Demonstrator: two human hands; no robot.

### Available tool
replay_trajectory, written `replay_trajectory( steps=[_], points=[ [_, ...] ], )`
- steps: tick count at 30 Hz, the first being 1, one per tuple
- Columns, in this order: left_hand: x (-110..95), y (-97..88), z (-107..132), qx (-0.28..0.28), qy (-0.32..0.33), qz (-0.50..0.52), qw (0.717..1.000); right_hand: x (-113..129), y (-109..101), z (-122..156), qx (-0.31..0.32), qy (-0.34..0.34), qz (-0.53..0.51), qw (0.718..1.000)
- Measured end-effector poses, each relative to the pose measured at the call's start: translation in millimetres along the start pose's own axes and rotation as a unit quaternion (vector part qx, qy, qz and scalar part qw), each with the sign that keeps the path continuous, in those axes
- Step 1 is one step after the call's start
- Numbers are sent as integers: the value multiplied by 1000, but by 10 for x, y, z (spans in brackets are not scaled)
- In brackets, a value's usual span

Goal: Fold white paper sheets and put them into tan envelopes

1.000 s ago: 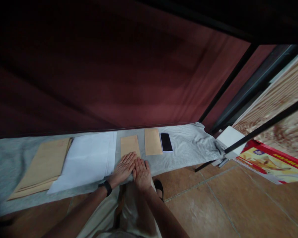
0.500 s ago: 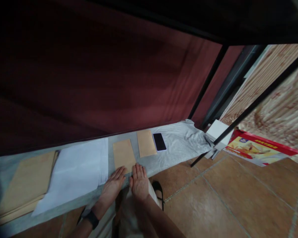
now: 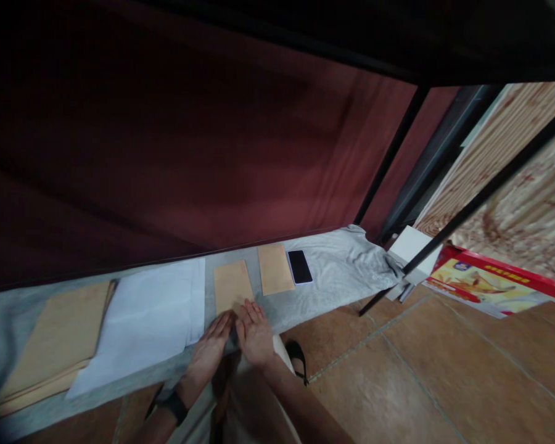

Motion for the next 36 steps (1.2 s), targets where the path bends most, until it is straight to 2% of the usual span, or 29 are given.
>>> replay_trajectory(
  steps=[3, 6, 10, 17, 24, 29, 36],
  points=[
    [19, 82, 45, -57, -10, 15, 998, 7, 86, -169, 47, -48, -18, 998],
    [38, 129, 81, -122, 7, 14, 992, -88, 194, -344, 100, -91, 9, 991],
    [11, 120, 94, -176, 44, -9, 983, -256, 314, -622, 121, -84, 59, 987],
    [-23, 119, 100, -191, 49, -40, 980, -361, 546, -1085, 98, 5, 92, 991],
    [7, 173, 115, -173, 43, -45, 983, -414, 654, -1363, 90, 37, 96, 991],
    [-21, 148, 113, -174, 37, -40, 983, -395, 665, -1275, 78, 46, 109, 990],
    [-42, 117, 93, -179, 37, -30, 983, -369, 573, -705, 39, 1, 111, 993]
  ],
)
Point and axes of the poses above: each hand's wrist, its own z-axis away from the middle knuckle, its own y-axis out of the palm, x = y × z, the point moved 1 cm from there along -z, towards the middle knuckle, and after that the axes turned 3 degrees about -z, right-handed, at the moved point
